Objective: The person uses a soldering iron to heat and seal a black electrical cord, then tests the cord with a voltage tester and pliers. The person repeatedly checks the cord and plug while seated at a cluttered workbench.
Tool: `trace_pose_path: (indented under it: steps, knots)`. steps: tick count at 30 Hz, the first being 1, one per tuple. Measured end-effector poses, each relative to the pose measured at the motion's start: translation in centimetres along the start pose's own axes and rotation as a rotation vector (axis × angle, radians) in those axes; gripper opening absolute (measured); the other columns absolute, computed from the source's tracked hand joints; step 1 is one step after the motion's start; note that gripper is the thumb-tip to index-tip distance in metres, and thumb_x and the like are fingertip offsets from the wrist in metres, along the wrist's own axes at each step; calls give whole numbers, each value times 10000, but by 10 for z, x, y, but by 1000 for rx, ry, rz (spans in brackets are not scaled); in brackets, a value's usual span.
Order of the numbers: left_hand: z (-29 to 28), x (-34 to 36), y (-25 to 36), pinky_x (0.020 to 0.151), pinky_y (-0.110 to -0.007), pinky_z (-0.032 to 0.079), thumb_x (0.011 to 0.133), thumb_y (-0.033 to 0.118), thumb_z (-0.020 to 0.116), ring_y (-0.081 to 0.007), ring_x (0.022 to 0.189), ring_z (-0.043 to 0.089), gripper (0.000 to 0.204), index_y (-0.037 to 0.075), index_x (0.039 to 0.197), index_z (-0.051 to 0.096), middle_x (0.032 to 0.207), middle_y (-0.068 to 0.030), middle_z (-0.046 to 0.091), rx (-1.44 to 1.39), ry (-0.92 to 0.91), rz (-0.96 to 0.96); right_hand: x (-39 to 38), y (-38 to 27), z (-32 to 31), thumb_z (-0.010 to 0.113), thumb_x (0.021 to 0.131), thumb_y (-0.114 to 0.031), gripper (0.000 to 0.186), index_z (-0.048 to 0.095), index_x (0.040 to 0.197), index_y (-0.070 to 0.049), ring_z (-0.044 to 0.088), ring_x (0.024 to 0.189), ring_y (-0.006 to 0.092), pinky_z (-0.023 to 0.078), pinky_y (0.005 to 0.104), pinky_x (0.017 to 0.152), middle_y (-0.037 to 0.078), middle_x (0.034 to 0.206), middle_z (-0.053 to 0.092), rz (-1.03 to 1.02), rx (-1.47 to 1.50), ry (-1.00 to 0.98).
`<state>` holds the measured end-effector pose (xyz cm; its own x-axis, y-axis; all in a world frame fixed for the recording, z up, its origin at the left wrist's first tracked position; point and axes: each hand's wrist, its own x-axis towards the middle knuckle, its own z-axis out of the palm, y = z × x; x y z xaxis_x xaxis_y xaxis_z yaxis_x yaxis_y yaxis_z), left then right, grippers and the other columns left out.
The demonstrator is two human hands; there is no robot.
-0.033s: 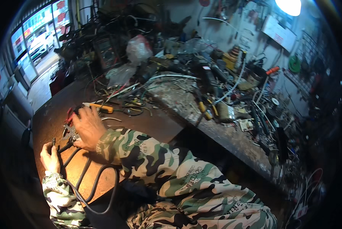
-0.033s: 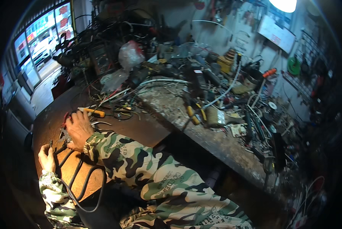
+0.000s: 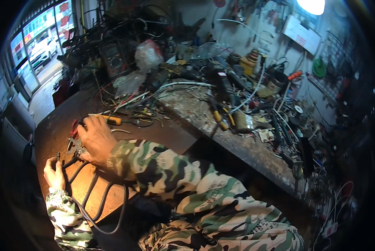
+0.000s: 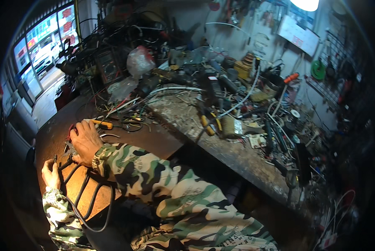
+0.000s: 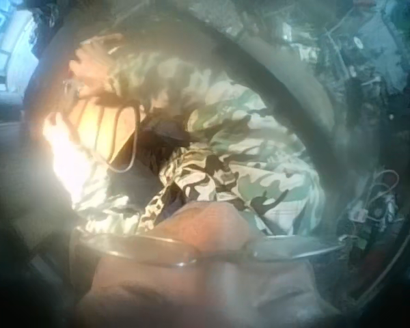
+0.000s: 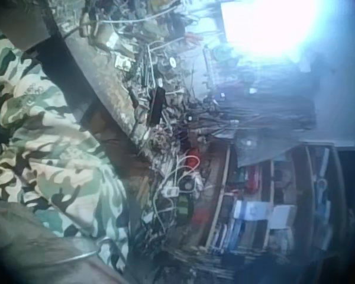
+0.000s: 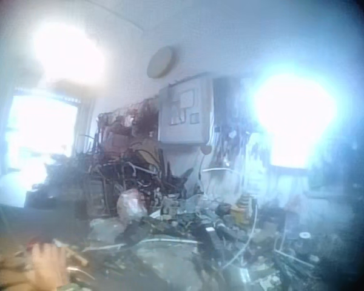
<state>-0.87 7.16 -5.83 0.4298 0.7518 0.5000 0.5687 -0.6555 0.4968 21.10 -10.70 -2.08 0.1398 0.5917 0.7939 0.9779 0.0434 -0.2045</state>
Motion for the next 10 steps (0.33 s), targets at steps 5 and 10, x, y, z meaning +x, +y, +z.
trace_pose_path:
  steps: [5,10]
  knots:
    - [5,-1,-44,869,-406,517,818,49,678,-325,944,663,291,3,1103,642,1025,-182,680,-3,-35,61,-28,24,-144,736,730,-219,290,590,858,-4,601,844,357,493,477,742,181,858,587,112,-86,-374]
    - [21,-1,-54,877,-396,507,782,36,711,-300,954,649,365,13,1137,632,1080,-171,668,-72,-116,48,-89,46,-315,653,836,-330,308,717,990,-70,699,866,328,559,478,735,162,837,694,434,-420,-631]
